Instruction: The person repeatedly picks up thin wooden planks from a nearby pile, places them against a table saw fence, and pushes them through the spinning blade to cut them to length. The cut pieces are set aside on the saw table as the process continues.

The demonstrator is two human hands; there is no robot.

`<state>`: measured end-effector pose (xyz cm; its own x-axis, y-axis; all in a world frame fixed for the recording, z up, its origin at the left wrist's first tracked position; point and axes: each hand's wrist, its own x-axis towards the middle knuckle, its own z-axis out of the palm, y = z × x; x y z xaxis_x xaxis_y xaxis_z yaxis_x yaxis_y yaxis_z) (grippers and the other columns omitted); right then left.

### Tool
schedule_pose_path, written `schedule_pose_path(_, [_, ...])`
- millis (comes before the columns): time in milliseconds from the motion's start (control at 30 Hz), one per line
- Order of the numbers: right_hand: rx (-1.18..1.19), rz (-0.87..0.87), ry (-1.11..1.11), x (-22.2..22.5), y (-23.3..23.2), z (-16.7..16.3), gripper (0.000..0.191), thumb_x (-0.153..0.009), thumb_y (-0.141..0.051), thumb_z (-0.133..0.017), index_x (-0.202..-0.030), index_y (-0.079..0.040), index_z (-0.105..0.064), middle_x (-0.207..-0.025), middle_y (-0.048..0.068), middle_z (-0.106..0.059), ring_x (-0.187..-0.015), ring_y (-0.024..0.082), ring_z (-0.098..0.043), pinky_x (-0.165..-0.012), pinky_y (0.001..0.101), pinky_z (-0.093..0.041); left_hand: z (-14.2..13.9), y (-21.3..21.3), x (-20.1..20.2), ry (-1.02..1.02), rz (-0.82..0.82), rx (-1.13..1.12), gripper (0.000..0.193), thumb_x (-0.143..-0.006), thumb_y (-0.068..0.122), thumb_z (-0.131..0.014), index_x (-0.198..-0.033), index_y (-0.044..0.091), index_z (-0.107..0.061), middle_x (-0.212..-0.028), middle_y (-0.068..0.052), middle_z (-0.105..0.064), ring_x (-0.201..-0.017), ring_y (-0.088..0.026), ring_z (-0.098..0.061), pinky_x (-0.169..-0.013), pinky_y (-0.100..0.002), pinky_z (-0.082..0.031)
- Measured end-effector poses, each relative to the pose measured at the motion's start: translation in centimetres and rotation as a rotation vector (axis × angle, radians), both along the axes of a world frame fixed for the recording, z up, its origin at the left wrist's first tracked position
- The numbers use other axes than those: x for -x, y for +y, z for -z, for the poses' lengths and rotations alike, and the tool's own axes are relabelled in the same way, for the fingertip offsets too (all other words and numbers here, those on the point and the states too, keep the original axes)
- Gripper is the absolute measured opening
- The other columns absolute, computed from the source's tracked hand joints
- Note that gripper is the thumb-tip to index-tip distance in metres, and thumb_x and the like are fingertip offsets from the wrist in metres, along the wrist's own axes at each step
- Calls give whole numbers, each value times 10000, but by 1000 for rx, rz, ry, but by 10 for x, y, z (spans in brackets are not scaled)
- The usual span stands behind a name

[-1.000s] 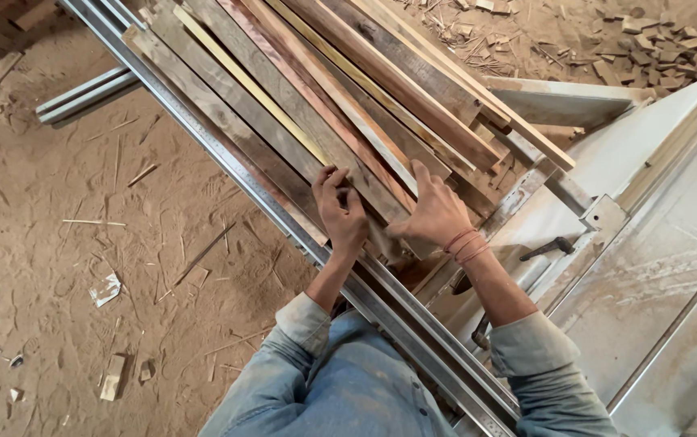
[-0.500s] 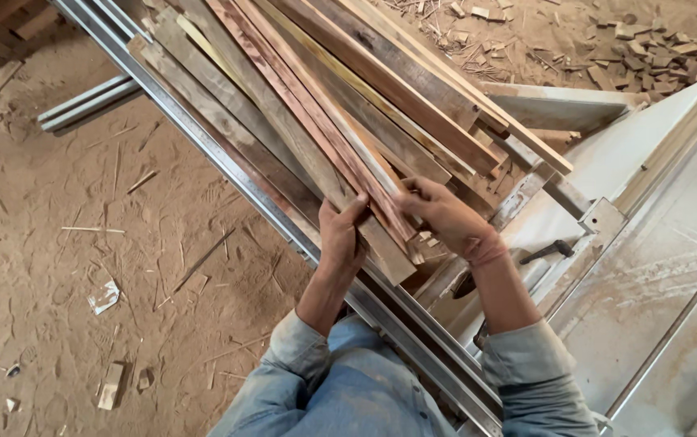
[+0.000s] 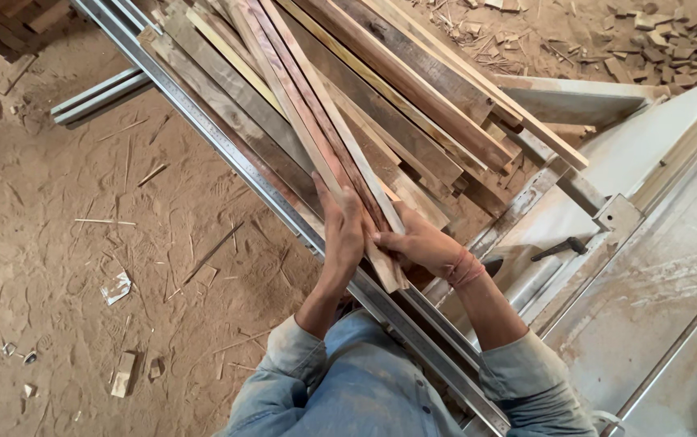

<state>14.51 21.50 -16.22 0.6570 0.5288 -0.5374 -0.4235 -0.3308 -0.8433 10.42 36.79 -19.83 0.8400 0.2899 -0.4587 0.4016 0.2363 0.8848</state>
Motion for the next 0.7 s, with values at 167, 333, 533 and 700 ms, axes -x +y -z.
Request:
schedule_pose_path(167, [-207, 58, 23, 18, -11, -7, 743, -869, -169, -669, -1533, -64, -352, -1221, 38, -652, -1053, 123, -628, -893, 296, -537, 16, -4, -4, -526, -170, -22, 794, -1139, 256, -550, -1698, 8, -44, -1685, -189, -265, -1467, -290, -453, -1164, -397, -439])
schedule_pose_path(333, [34, -98, -400, 37, -20, -8, 587, -989, -243, -654, -1427, 64, -414, -1214, 169, -666, -1167, 233, -648, -1003, 362, -504, 25, -10, 0, -337, -154, 593, 738, -923, 151, -718, -1524, -15, -324, -1279, -191, -578, -1123, -279, -660, -965, -419, -584])
schedule_pose_path(533, [296, -60, -351, 70, -35, -25, 655, -922, -320, -603, -1447, 32, -431, -1118, 247, -717, -1037, 334, -741, -940, 396, -546, 16, -12, 4, -289, -164, 690, 650, -840, 53, -739, -1418, 4, -446, -1134, -145, -674, -990, -243, -725, -887, -386, -624])
schedule_pose_path(700, [436, 62, -961, 92, -38, -14, 720, -984, -332, -678, -1438, 153, -401, -1359, 399, -554, -1223, 504, -570, -1016, 495, -465, 14, -15, 5, -297, -161, 607, 628, -860, 45, -745, -1407, -22, -444, -1132, -158, -659, -982, -251, -720, -884, -383, -629])
